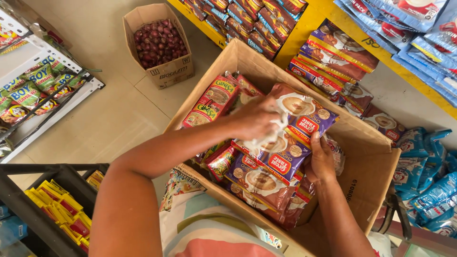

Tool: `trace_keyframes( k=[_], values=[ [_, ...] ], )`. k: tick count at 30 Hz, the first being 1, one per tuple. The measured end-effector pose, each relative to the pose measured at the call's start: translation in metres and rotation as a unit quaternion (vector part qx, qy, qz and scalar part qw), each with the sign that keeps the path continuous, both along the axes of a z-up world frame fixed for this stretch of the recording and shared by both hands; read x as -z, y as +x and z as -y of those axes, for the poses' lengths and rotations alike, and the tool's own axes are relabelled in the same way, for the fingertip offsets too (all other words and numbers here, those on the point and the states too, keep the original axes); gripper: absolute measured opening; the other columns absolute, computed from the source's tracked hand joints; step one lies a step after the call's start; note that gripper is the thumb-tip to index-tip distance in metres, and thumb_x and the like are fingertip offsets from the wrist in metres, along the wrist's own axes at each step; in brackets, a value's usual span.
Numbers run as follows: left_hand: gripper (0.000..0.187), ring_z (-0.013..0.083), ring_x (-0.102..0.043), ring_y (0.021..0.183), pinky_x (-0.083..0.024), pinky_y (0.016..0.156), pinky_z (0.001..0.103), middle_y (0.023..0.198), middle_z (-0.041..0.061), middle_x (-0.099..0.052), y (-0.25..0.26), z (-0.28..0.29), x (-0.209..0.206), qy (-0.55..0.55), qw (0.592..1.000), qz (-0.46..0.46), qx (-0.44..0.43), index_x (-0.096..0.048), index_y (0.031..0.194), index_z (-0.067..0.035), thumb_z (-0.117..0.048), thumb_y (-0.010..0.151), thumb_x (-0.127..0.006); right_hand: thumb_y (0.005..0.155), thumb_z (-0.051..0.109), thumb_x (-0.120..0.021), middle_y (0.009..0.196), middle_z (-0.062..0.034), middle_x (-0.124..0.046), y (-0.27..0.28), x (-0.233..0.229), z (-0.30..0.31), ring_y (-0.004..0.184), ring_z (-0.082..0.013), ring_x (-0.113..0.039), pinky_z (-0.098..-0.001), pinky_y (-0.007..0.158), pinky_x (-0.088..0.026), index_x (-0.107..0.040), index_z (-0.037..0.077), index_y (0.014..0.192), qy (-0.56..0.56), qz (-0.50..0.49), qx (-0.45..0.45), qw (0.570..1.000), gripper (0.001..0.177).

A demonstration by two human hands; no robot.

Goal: Cleaning and organizing packets of instant coffee and noodles inside a cardboard box.

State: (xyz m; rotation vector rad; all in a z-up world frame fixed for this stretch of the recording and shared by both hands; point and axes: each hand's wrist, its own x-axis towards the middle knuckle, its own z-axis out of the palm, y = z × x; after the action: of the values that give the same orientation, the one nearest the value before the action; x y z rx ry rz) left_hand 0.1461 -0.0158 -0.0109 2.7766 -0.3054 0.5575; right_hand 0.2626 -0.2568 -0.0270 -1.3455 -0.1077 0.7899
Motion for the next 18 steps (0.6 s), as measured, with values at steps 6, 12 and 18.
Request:
trace_keyframes(
  k=[6, 12, 18],
  values=[
    [0.021, 0.0372, -0.053, 0.128, -0.048, 0.108, 0.049, 0.123, 0.009, -0.059, 0.008, 0.031, -0.001, -0.143, 0.988, 0.063, -0.016, -0.071, 0.102, -0.009, -0.026, 0.091, -0.073, 0.098, 0.047, -0.062, 0.134, -0.0120, -0.066, 0.005, 0.005, 0.005, 0.116, -0.0234, -0.067, -0.0429, 0.099, -0.057, -0.053, 0.004, 0.142, 0.018, -0.011, 0.013, 1.000, 0.062],
    [0.048, 0.0389, -0.051, 0.125, -0.044, 0.099, 0.057, 0.136, 0.011, -0.054, -0.003, 0.085, -0.026, -0.141, 0.985, 0.094, 0.040, -0.067, 0.128, -0.021, -0.046, 0.087, -0.072, 0.099, 0.034, -0.064, 0.128, -0.0131, -0.066, 0.018, 0.036, 0.022, 0.110, -0.0240, -0.068, -0.0428, 0.090, -0.057, -0.055, 0.005, 0.141, -0.023, 0.052, -0.031, 0.998, 0.052],
    [0.057, 0.0435, -0.047, 0.129, -0.041, 0.102, 0.066, 0.146, 0.013, -0.047, -0.005, 0.045, 0.003, -0.068, 0.995, 0.064, 0.032, -0.056, 0.138, -0.029, -0.051, 0.087, -0.071, 0.100, 0.022, -0.064, 0.121, -0.0138, -0.069, 0.012, 0.024, 0.008, 0.101, -0.0252, -0.070, -0.0417, 0.080, -0.058, -0.057, 0.006, 0.138, -0.042, 0.081, -0.045, 0.995, 0.042]
  ],
)
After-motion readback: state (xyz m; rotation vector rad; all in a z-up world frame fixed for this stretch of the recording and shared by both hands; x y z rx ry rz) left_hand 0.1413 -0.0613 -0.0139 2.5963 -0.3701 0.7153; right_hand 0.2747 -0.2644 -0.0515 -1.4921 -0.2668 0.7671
